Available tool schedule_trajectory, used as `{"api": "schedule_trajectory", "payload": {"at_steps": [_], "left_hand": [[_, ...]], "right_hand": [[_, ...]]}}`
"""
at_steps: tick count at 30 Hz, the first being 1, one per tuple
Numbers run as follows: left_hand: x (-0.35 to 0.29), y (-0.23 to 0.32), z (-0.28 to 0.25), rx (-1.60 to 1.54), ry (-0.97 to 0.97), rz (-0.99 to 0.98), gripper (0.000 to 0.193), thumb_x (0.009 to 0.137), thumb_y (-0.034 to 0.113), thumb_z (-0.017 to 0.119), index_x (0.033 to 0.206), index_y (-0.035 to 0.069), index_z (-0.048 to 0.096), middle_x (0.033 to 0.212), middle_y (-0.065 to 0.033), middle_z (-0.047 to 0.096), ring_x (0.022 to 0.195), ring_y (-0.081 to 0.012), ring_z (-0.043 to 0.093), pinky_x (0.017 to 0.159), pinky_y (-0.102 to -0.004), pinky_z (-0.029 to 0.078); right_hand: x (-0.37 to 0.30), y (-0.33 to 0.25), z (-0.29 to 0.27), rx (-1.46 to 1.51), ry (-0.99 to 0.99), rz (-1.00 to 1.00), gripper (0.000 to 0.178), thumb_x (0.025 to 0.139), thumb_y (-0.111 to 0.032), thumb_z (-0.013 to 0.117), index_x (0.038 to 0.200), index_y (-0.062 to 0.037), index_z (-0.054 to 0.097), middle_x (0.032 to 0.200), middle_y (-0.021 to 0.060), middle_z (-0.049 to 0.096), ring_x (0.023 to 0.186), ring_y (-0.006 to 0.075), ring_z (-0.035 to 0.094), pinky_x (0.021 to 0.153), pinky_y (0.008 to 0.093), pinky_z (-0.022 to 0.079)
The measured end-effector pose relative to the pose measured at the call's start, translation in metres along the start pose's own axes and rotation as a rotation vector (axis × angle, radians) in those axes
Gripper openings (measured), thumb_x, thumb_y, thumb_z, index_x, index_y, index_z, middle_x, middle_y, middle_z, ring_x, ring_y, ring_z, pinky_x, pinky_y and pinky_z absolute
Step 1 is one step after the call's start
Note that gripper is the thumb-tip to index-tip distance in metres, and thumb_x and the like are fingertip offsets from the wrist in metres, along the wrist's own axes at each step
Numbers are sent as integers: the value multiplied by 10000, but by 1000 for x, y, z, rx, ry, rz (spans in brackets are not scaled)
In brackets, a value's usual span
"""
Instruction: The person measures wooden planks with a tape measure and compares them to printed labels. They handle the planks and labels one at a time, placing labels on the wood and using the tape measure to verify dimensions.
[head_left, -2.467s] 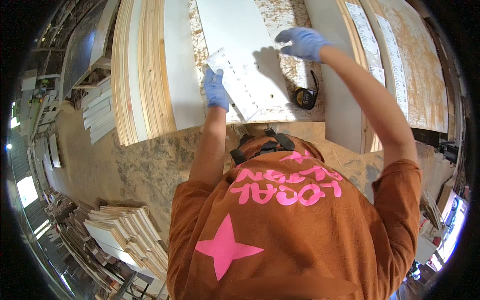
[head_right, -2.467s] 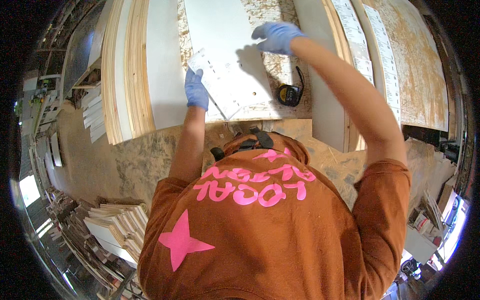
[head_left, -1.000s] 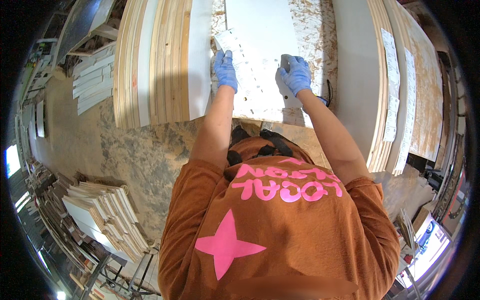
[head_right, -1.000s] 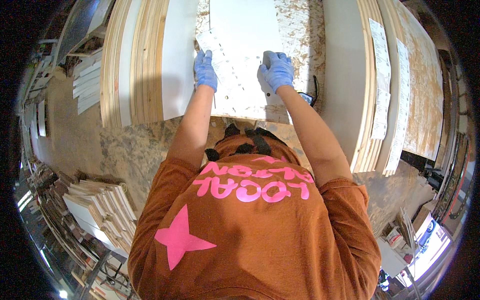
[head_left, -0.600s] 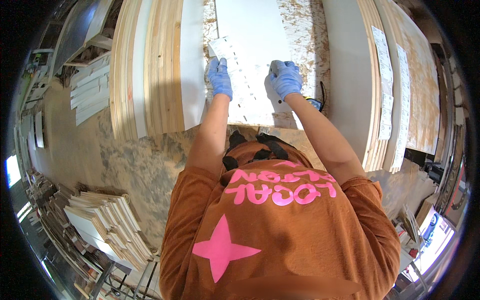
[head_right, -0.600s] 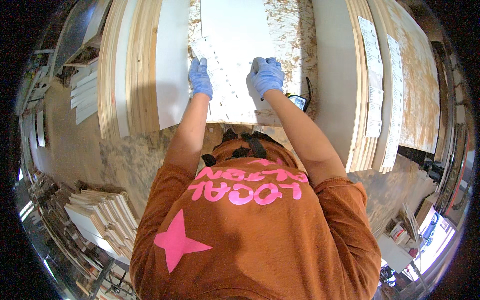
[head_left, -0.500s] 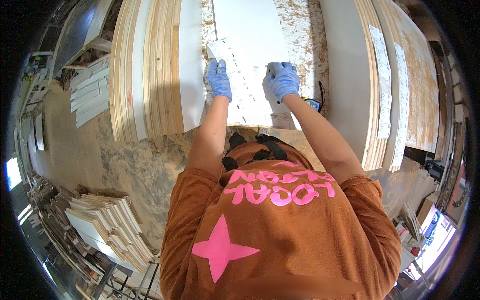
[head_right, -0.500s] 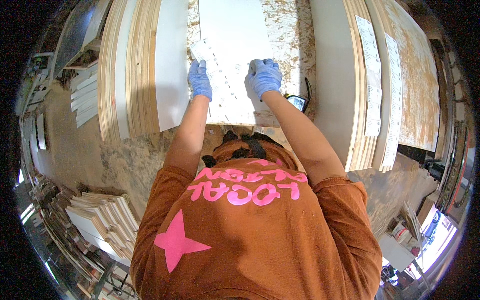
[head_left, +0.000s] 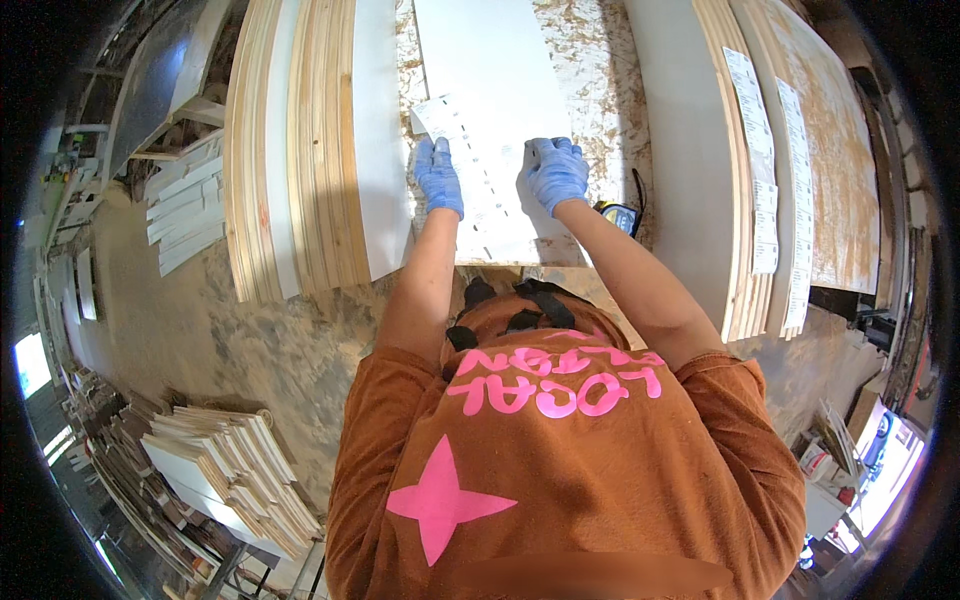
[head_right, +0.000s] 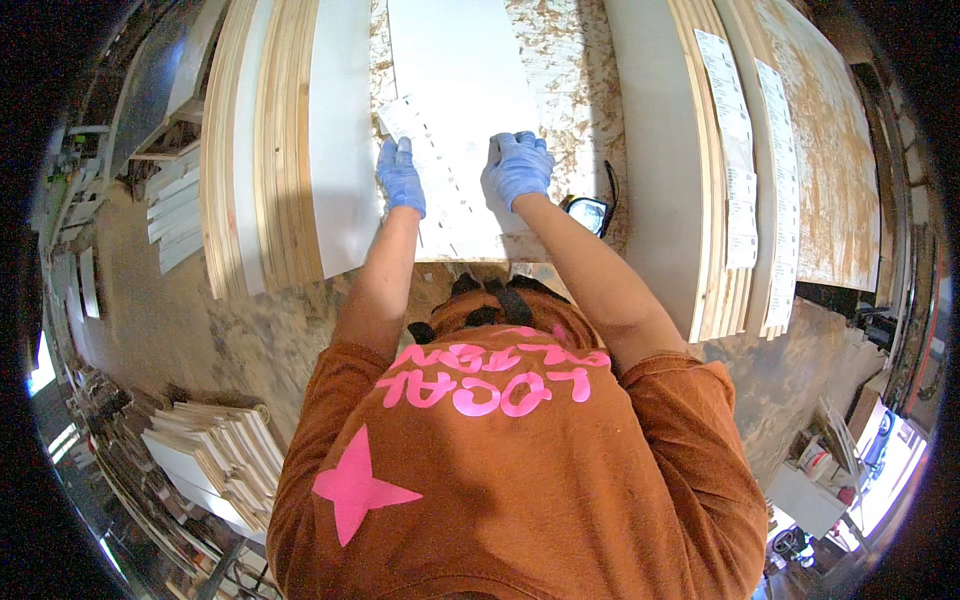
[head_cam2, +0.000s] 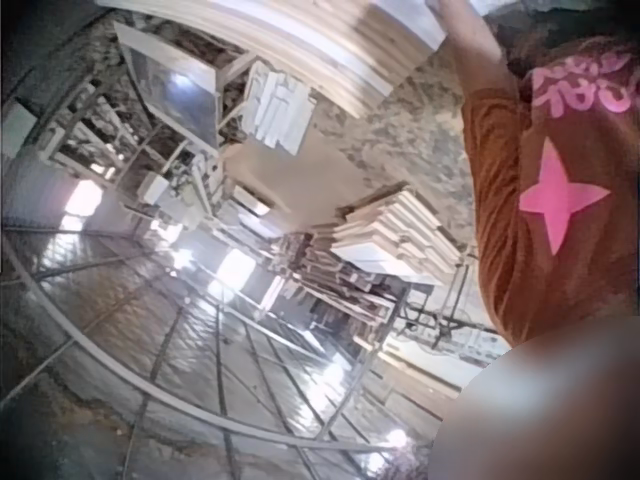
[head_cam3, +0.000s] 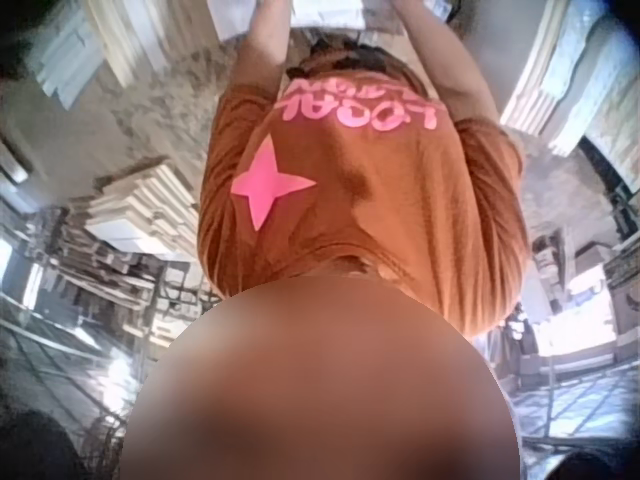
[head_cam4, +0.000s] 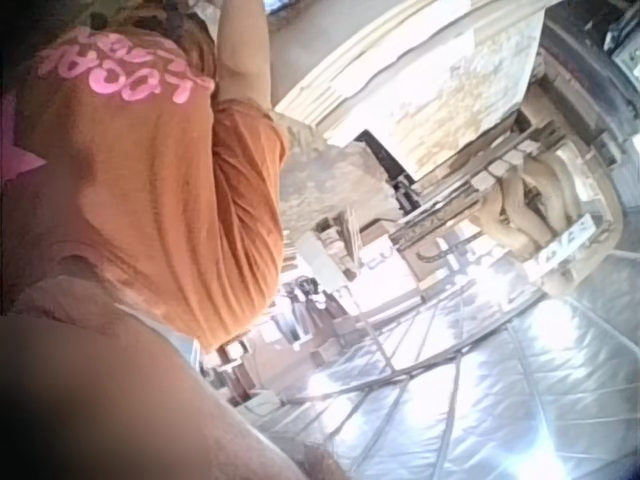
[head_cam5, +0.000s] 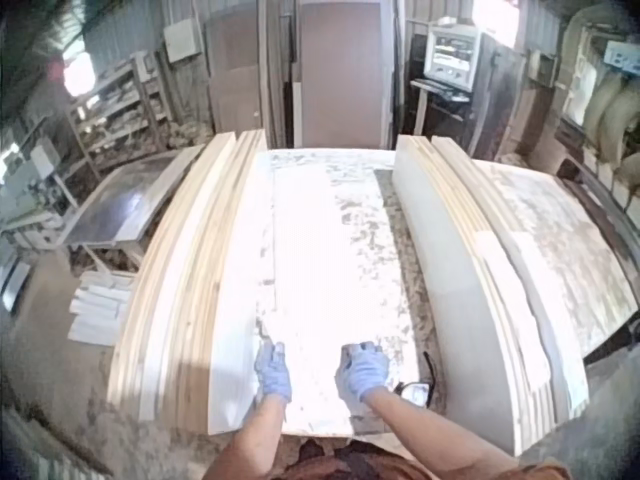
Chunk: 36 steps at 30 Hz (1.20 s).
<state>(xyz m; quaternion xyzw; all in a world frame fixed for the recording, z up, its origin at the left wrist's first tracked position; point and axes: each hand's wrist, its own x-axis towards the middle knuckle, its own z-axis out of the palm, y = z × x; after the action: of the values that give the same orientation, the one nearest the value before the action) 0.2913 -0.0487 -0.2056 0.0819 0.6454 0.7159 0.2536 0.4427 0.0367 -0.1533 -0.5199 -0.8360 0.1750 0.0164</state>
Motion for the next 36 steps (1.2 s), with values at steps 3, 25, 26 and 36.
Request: {"api": "schedule_trajectory", "payload": {"at_steps": [3,25,26,36], "left_hand": [[-7,12,8,43,58,-44,437,914,202,548,1257,-57,467,1208,-122,547,1049,-201,514,936,-299,399],[-2,14,16,-38,75,3,363,934,178,497,1214,-53,495,1147,-115,565,982,-184,525,881,-291,426],[3,10,15,-13,89,37,359,935,175,493,1212,-52,496,1143,-115,565,976,-184,526,877,-292,428],[9,15,23,-101,82,36,328,930,150,481,1191,-48,507,1097,-114,576,938,-184,529,847,-301,440]], "right_hand": [[5,3,4,54,14,44,313,766,-198,614,1078,-183,631,1101,114,565,1039,305,523,895,448,396],[22,5,1,-89,-100,-92,229,856,-250,526,1035,-127,599,1028,103,634,985,276,588,926,451,345],[20,3,1,-78,-91,-87,239,853,-259,534,1042,-128,599,1026,104,639,974,274,594,930,444,341],[-5,11,-2,218,-97,-137,309,860,-342,560,991,-70,623,870,128,672,821,288,626,899,454,362]]}}
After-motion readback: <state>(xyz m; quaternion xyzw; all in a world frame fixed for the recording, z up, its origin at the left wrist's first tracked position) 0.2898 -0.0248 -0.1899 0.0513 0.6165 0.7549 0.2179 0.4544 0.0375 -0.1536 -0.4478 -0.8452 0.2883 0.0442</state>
